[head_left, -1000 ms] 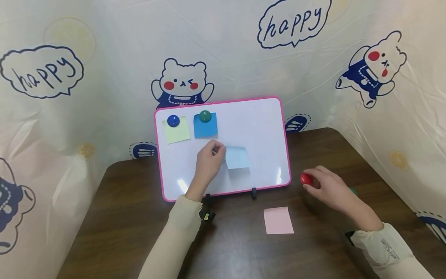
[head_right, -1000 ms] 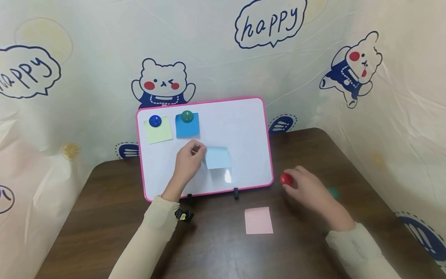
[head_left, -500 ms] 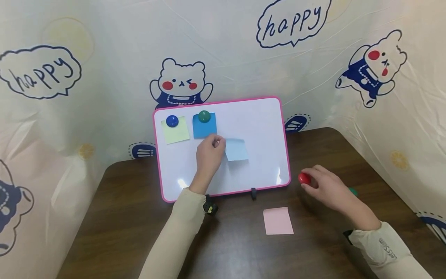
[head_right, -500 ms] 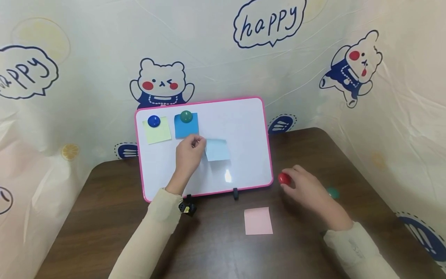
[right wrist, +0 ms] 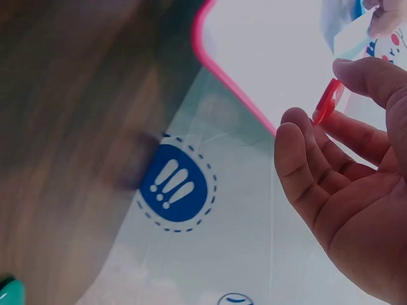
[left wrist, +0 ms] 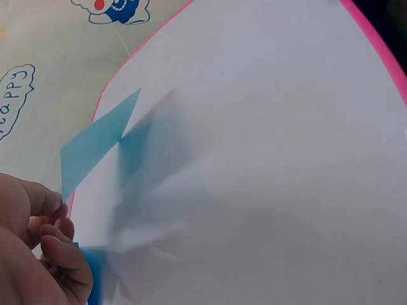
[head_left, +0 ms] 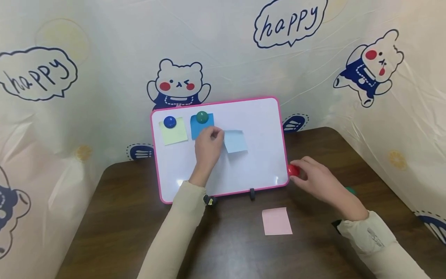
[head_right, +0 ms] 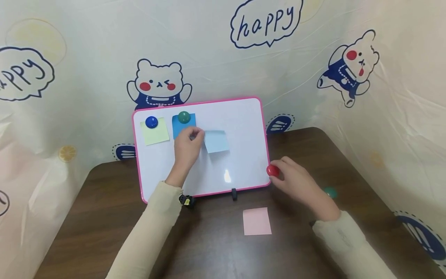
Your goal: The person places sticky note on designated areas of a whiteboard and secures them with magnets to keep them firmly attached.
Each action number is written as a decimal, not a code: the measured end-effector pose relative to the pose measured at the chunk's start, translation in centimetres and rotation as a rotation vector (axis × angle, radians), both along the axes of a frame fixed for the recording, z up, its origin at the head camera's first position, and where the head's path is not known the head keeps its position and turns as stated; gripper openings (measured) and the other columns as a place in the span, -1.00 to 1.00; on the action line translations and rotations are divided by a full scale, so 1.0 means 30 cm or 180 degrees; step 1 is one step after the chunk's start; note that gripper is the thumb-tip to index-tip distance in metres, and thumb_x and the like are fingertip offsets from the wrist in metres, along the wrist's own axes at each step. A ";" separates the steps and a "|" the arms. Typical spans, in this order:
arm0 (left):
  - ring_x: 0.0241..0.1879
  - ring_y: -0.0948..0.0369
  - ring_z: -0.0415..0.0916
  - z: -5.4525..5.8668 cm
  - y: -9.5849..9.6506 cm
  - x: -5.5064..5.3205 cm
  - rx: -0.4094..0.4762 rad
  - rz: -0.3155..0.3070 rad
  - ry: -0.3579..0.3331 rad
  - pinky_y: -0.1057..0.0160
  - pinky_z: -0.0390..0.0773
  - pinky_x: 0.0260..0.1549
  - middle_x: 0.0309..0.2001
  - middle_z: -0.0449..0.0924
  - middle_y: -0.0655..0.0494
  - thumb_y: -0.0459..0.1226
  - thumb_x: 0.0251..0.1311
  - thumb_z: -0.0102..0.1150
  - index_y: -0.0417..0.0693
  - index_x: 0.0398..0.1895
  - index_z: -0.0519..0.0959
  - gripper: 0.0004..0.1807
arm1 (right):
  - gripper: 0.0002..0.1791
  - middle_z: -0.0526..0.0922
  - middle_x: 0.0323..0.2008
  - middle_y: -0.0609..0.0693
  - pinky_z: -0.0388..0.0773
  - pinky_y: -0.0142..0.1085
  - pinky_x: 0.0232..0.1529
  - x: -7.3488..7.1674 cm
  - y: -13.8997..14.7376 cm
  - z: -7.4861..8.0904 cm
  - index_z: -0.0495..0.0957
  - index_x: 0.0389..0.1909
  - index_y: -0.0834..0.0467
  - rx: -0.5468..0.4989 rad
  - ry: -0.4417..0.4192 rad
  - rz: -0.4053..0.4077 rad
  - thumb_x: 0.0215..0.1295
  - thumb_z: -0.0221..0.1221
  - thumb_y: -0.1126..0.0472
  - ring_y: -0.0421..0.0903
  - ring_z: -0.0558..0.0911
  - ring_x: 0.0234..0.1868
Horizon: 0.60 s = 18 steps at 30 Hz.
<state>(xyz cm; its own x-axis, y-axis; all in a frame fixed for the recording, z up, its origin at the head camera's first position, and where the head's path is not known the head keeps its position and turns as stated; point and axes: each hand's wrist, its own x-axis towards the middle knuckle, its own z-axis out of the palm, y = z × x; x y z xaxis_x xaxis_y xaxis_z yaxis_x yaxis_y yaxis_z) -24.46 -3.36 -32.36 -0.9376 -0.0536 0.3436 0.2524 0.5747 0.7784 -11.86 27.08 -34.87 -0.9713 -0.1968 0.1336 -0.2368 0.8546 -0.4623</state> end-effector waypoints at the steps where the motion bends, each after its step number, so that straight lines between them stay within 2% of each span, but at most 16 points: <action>1: -0.07 0.15 0.46 0.002 0.000 -0.002 0.0001 -0.0004 0.0003 0.16 0.53 -0.04 -0.14 0.56 0.07 -0.16 0.44 0.13 -0.09 -0.11 0.65 -0.78 | -0.45 0.54 -0.12 0.08 0.62 -0.21 -0.28 -0.003 -0.007 0.006 0.54 0.19 0.27 -0.0003 0.0019 0.0010 0.22 0.42 0.20 0.03 0.53 -0.23; 7: 0.00 0.12 0.45 0.007 -0.006 -0.020 -0.0007 -0.0026 -0.0027 0.10 0.50 0.02 -0.09 0.54 0.04 -0.18 0.44 0.11 -0.12 -0.11 0.64 -0.79 | -0.48 0.54 -0.12 0.07 0.66 -0.18 -0.26 -0.016 -0.038 0.031 0.56 0.15 0.25 -0.0039 0.0101 0.0043 0.19 0.44 0.22 0.04 0.56 -0.22; 13: -0.01 0.13 0.42 -0.003 -0.013 -0.034 0.0056 -0.0056 -0.0252 0.12 0.52 -0.02 -0.07 0.52 0.05 -0.16 0.45 0.09 -0.10 -0.12 0.60 -0.80 | -0.44 0.56 -0.09 0.10 0.67 -0.19 -0.29 -0.024 -0.054 0.048 0.56 0.17 0.27 -0.0065 0.0127 0.0115 0.17 0.46 0.18 0.01 0.57 -0.23; 18: -0.01 0.12 0.42 0.009 -0.014 -0.040 0.0088 -0.0069 -0.0376 0.13 0.55 -0.04 -0.04 0.51 0.04 -0.14 0.48 0.06 -0.10 -0.08 0.57 -0.77 | -0.44 0.56 -0.10 0.09 0.67 -0.19 -0.29 -0.030 -0.063 0.053 0.55 0.18 0.28 -0.0052 0.0158 0.0128 0.18 0.45 0.20 -0.01 0.56 -0.24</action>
<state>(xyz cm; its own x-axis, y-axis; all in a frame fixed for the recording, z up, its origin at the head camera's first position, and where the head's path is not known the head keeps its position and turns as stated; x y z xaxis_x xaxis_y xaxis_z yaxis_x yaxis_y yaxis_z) -25.65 -3.79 -32.10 -0.9725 -0.0410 0.2295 0.1702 0.5480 0.8190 -12.78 25.19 -33.28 -0.9548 -0.2329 0.1848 -0.2936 0.8363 -0.4629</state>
